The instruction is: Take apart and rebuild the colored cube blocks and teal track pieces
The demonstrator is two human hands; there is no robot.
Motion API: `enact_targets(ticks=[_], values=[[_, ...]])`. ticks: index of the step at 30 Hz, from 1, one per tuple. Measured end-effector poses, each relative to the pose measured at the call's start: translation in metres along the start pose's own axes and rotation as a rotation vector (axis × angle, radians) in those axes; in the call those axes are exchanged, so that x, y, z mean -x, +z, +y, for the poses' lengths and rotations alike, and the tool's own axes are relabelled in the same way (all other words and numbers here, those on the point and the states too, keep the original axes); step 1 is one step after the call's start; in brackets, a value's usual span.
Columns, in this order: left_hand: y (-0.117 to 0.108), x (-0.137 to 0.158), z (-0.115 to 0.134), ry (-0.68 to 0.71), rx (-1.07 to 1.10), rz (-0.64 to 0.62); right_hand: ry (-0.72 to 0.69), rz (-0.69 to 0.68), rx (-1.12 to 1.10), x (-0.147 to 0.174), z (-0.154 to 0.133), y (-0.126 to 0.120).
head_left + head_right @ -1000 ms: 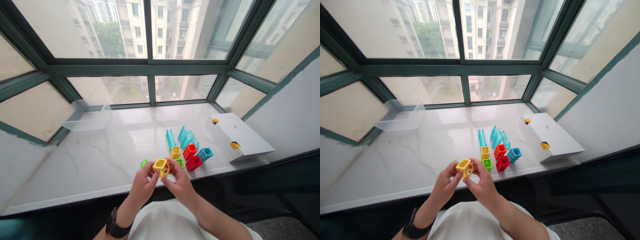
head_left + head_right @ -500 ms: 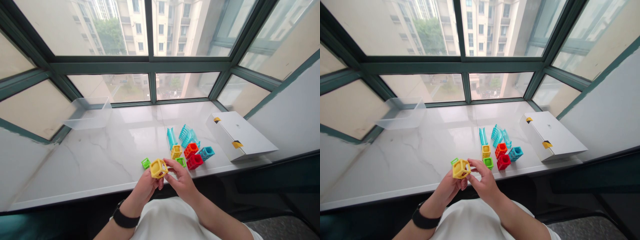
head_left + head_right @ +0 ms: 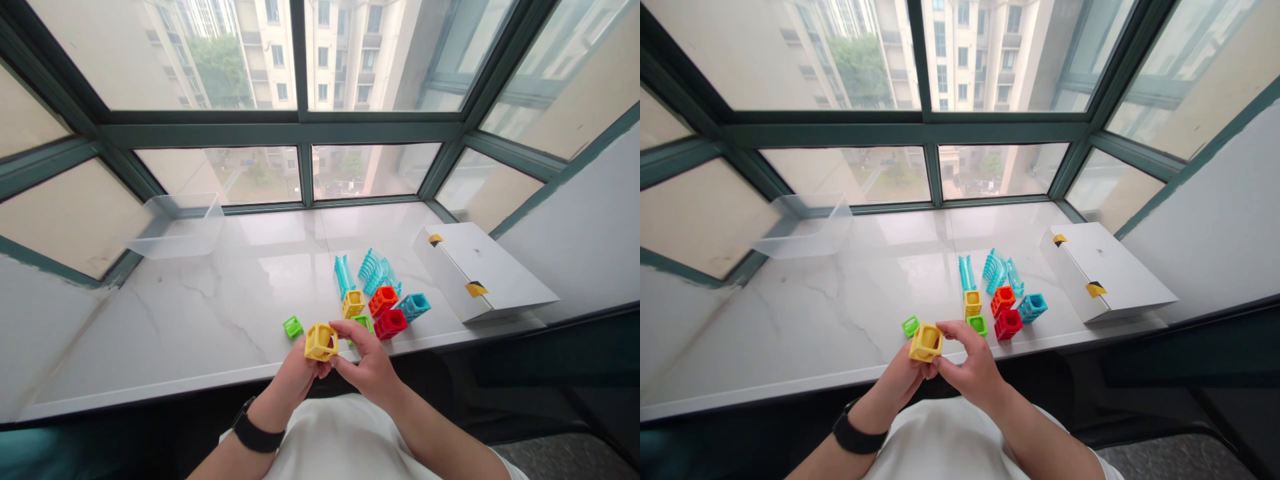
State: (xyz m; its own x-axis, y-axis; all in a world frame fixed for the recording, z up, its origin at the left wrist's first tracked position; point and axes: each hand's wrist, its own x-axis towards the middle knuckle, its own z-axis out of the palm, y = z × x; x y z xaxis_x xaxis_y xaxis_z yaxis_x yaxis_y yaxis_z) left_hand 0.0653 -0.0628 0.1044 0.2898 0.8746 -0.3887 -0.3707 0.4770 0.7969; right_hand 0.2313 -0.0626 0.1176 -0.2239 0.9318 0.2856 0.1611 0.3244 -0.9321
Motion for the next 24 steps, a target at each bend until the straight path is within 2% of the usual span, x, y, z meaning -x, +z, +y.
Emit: enact_targets(ticks=[4, 7, 12, 17, 20, 24], values=[[-0.004, 0.002, 0.008, 0.009, -0.048, 0.036, -0.036, 0.041, 0.053, -0.004, -0.001, -0.014], [-0.011, 0.003, 0.013, 0.157, -0.123, 0.053, -0.06, 0.065, 0.106, -0.009, -0.002, -0.027], [-0.017, 0.002, 0.02, 0.409, -0.527, 0.04, -0.105, -0.001, 0.218, -0.015, -0.002, -0.041], [-0.003, -0.001, 0.032, 0.551, -0.787, 0.097, -0.068, -0.119, 0.304, -0.021, -0.004, -0.057], [0.007, -0.006, 0.035, 0.609, -0.851, 0.07, -0.036, -0.188, 0.312, -0.025, -0.005, -0.072], [0.018, -0.016, 0.036, 0.604, -0.863, -0.005, 0.006, -0.243, 0.299, -0.03, -0.008, -0.093]])
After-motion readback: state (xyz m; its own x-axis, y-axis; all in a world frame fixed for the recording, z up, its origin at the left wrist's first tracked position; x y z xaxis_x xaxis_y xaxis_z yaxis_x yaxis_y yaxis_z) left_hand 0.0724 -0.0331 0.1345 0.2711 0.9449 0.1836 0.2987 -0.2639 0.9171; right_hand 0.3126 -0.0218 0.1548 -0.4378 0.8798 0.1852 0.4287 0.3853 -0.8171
